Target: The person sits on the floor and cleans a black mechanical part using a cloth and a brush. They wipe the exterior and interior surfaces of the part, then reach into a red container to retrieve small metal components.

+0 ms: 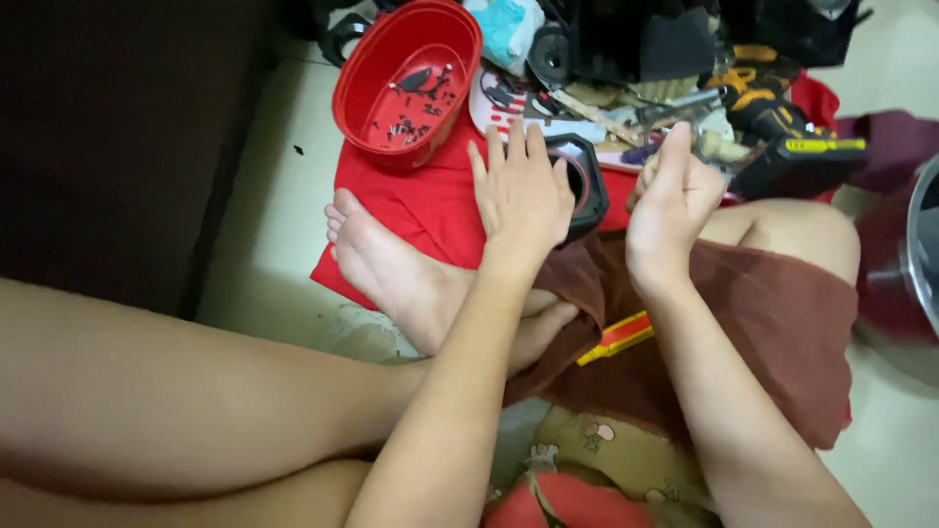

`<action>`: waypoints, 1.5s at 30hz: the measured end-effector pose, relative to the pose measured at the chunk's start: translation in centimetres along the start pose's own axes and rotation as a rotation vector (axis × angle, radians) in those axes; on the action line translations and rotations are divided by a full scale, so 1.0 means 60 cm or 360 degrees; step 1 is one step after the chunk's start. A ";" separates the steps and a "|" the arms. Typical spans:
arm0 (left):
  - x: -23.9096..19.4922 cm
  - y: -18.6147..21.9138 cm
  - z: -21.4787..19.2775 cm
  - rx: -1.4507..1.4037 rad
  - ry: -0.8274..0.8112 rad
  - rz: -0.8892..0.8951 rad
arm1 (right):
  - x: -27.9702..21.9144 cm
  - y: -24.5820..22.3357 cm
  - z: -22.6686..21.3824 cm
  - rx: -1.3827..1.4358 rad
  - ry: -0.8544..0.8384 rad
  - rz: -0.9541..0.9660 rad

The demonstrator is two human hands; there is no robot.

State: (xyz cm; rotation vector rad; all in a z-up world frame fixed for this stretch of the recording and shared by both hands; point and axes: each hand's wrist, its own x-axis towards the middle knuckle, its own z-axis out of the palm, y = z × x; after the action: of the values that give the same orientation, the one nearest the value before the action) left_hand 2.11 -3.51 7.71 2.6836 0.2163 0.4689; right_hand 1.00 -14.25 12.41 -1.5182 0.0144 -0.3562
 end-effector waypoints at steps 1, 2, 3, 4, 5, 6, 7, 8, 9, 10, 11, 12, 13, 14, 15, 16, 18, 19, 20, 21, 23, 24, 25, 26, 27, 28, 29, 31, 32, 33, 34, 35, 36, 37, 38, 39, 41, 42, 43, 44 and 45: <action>0.005 0.012 -0.009 0.0008 -0.0015 0.0017 | -0.004 0.008 -0.016 0.0005 0.0021 0.0011; 0.010 0.024 -0.018 0.0009 0.0029 0.0011 | -0.008 0.014 -0.032 -0.0282 0.0005 -0.0113; 0.019 0.034 -0.028 0.0012 0.0087 0.0004 | -0.010 0.021 -0.043 -0.0564 -0.0017 -0.0244; 0.024 0.043 -0.033 0.0023 0.0086 0.0021 | -0.012 0.027 -0.053 -0.0552 -0.0002 -0.0241; 0.029 0.054 -0.038 0.0000 0.0172 0.0101 | -0.013 0.031 -0.064 -0.0566 0.0021 -0.0211; 0.034 0.066 -0.042 -0.0025 0.0257 0.0182 | -0.014 0.036 -0.075 -0.0580 0.0043 -0.0180; 0.031 0.064 -0.033 -0.0027 0.0253 0.0204 | -0.011 0.037 -0.077 -0.0578 0.0066 -0.0180; 0.030 0.062 -0.023 -0.0060 0.0221 0.0211 | -0.007 0.039 -0.080 -0.0362 0.0141 0.0069; 0.027 0.063 -0.012 -0.0092 0.0182 0.0222 | -0.003 0.041 -0.085 -0.0142 0.0220 0.0319; 0.026 0.060 -0.001 -0.0095 0.0171 0.0248 | 0.002 0.039 -0.088 -0.0137 0.0248 0.0321; 0.020 0.053 0.011 -0.0038 0.0049 0.0257 | 0.004 0.038 -0.089 -0.0006 0.0257 0.0388; 0.014 0.044 0.021 0.0019 -0.0073 0.0268 | 0.005 0.037 -0.089 0.0125 0.0267 0.0453; 0.018 0.047 0.027 0.0031 -0.0078 0.0268 | 0.007 0.036 -0.091 0.0134 0.0266 0.0462; 0.022 0.047 0.031 0.0036 -0.0084 0.0272 | 0.007 0.035 -0.091 0.0155 0.0268 0.0486; 0.024 0.046 0.036 0.0038 -0.0085 0.0268 | 0.007 0.035 -0.091 0.0172 0.0259 0.0509; 0.029 0.054 0.021 0.0048 -0.0085 0.0258 | 0.008 0.035 -0.088 0.0177 0.0248 0.0517; 0.040 0.077 -0.005 -0.0072 0.0268 0.0296 | 0.013 0.035 -0.088 0.0074 0.0300 0.0559; 0.035 0.075 -0.006 -0.0070 0.0270 0.0306 | 0.014 0.041 -0.087 0.0081 0.0307 0.0555; 0.030 0.074 -0.007 -0.0089 0.0284 0.0317 | 0.015 0.046 -0.088 0.0107 0.0284 0.0551; 0.024 0.075 -0.007 -0.0117 0.0298 0.0334 | 0.017 0.050 -0.093 0.0130 0.0269 0.0541; 0.021 0.063 0.020 -0.0052 0.0150 0.0341 | 0.021 0.052 -0.094 0.0121 0.0264 0.0524; 0.015 0.053 0.034 0.0022 0.0000 0.0332 | 0.019 0.055 -0.094 0.0111 0.0244 0.0516; 0.019 0.056 0.034 0.0028 -0.0003 0.0326 | 0.018 0.052 -0.094 0.0113 0.0238 0.0523; 0.023 0.058 0.033 0.0038 -0.0051 0.0300 | 0.017 0.050 -0.093 0.0107 0.0228 0.0517; 0.026 0.060 0.033 0.0042 -0.0103 0.0273 | 0.015 0.048 -0.093 0.0095 0.0220 0.0511; 0.027 0.069 0.025 0.0043 -0.0109 0.0265 | 0.014 0.047 -0.092 0.0091 0.0216 0.0519; 0.031 0.079 0.016 0.0012 0.0042 0.0274 | 0.014 0.046 -0.091 0.0001 0.0229 0.0502; 0.032 0.088 0.009 -0.0024 0.0197 0.0289 | 0.014 0.050 -0.090 -0.0091 0.0248 0.0477; 0.028 0.086 0.010 -0.0019 0.0132 0.0292 | 0.013 0.055 -0.091 -0.0126 0.0225 0.0410; 0.024 0.082 0.009 -0.0010 0.0076 0.0284 | 0.013 0.060 -0.090 -0.0161 0.0189 0.0339; 0.022 0.075 0.018 -0.0015 0.0089 0.0280 | 0.014 0.063 -0.088 -0.0162 0.0182 0.0328; 0.016 0.068 0.027 0.0004 0.0029 0.0308 | 0.013 0.067 -0.088 -0.0277 0.0154 0.0231; 0.011 0.060 0.038 0.0022 -0.0030 0.0336 | 0.012 0.071 -0.087 -0.0390 0.0126 0.0133; 0.013 0.059 0.038 0.0018 -0.0032 0.0326 | 0.009 0.070 -0.086 -0.0398 0.0117 0.0135; 0.015 0.059 0.038 -0.0051 -0.0077 0.0306 | 0.006 0.069 -0.085 -0.0538 0.0102 0.0057; 0.019 0.059 0.038 -0.0123 -0.0117 0.0288 | 0.005 0.067 -0.083 -0.0681 0.0089 -0.0027; 0.020 0.065 0.016 -0.0122 -0.0030 0.0252 | 0.004 0.072 -0.085 -0.0681 0.0079 -0.0040; 0.022 0.068 0.004 -0.0112 0.0054 0.0224 | 0.004 0.074 -0.085 -0.0672 0.0075 -0.0049; 0.017 0.063 0.005 -0.0118 0.0068 0.0215 | 0.003 0.072 -0.083 -0.0675 0.0065 -0.0063; 0.013 0.058 0.007 -0.0120 0.0087 0.0183 | 0.002 0.070 -0.080 -0.0728 0.0062 -0.0055; 0.008 0.055 0.010 -0.0125 0.0096 0.0155 | 0.000 0.069 -0.079 -0.0785 0.0067 -0.0039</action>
State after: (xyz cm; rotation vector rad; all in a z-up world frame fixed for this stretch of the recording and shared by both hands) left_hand 3.06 -6.58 8.70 2.6142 0.0825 0.5767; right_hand 0.84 -18.83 8.11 -1.9989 0.1247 -0.4245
